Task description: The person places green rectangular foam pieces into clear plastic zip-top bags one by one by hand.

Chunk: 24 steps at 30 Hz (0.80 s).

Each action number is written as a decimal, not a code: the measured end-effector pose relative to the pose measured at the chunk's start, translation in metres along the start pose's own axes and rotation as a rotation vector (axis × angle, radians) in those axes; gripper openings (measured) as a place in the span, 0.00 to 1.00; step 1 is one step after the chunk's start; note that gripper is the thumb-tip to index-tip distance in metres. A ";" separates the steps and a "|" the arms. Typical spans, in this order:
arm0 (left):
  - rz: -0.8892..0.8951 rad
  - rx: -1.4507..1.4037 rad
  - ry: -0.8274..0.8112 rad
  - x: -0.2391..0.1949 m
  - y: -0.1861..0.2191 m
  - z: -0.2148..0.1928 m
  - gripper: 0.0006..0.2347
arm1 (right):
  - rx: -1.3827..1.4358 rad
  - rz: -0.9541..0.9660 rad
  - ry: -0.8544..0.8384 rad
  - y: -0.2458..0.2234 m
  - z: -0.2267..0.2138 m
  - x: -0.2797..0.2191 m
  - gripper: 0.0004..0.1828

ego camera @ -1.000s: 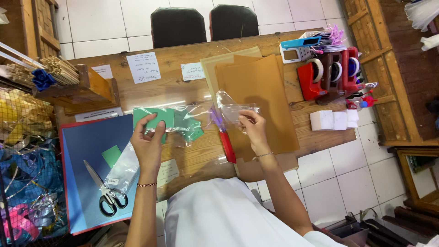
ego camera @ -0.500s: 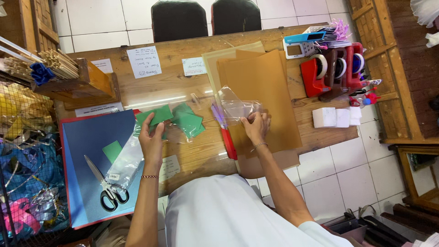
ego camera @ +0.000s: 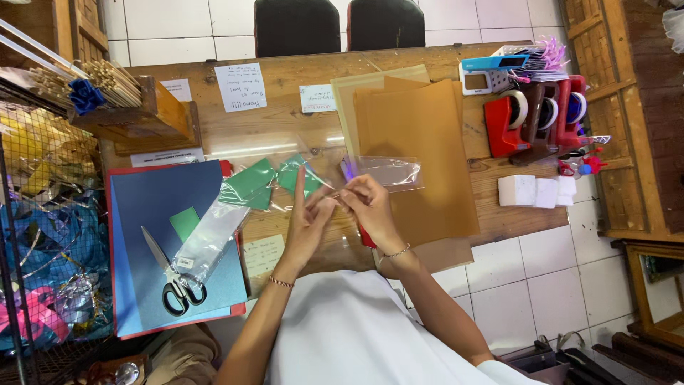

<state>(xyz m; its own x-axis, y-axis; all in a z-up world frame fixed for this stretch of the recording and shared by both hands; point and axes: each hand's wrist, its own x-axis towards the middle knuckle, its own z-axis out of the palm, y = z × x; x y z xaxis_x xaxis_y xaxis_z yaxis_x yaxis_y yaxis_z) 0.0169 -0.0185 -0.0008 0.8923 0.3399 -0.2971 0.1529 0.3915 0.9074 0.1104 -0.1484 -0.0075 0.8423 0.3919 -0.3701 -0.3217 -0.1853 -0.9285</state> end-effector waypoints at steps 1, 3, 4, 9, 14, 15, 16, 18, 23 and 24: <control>-0.002 0.001 0.001 0.004 0.005 -0.003 0.37 | 0.001 0.002 0.000 -0.002 0.001 0.004 0.07; 0.086 0.116 0.127 0.012 0.015 -0.009 0.16 | 0.193 0.020 -0.264 -0.006 0.003 0.013 0.17; 0.090 0.118 0.127 0.017 0.019 -0.015 0.16 | 0.194 0.017 -0.266 0.006 0.002 0.025 0.17; 0.149 -0.127 0.275 0.029 0.031 -0.033 0.15 | -0.662 -0.068 0.040 0.102 0.015 0.083 0.19; 0.232 -0.193 0.289 0.030 0.044 -0.036 0.14 | -0.884 -0.223 -0.013 0.100 0.036 0.074 0.18; 0.247 -0.207 0.280 0.030 0.046 -0.036 0.13 | -0.949 -0.165 -0.022 0.106 0.035 0.075 0.17; 0.250 -0.208 0.279 0.030 0.047 -0.035 0.13 | -0.950 -0.168 -0.020 0.115 0.031 0.077 0.17; 0.224 -0.247 0.263 0.028 0.048 -0.034 0.08 | -0.889 -0.120 -0.084 0.131 0.023 0.081 0.16; 0.253 -0.223 0.288 0.025 0.066 -0.024 0.10 | -0.302 0.000 0.026 0.076 0.005 0.047 0.13; 0.285 -0.197 0.299 0.023 0.068 -0.021 0.10 | -0.134 -0.005 0.107 0.061 -0.004 0.035 0.14</control>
<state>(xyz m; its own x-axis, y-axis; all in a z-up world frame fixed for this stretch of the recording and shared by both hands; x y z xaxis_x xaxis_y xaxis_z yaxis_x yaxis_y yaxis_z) 0.0389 0.0341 0.0479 0.7209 0.6781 -0.1429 -0.1899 0.3917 0.9003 0.1224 -0.1496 -0.0770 0.8872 0.2962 -0.3536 -0.2632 -0.3046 -0.9154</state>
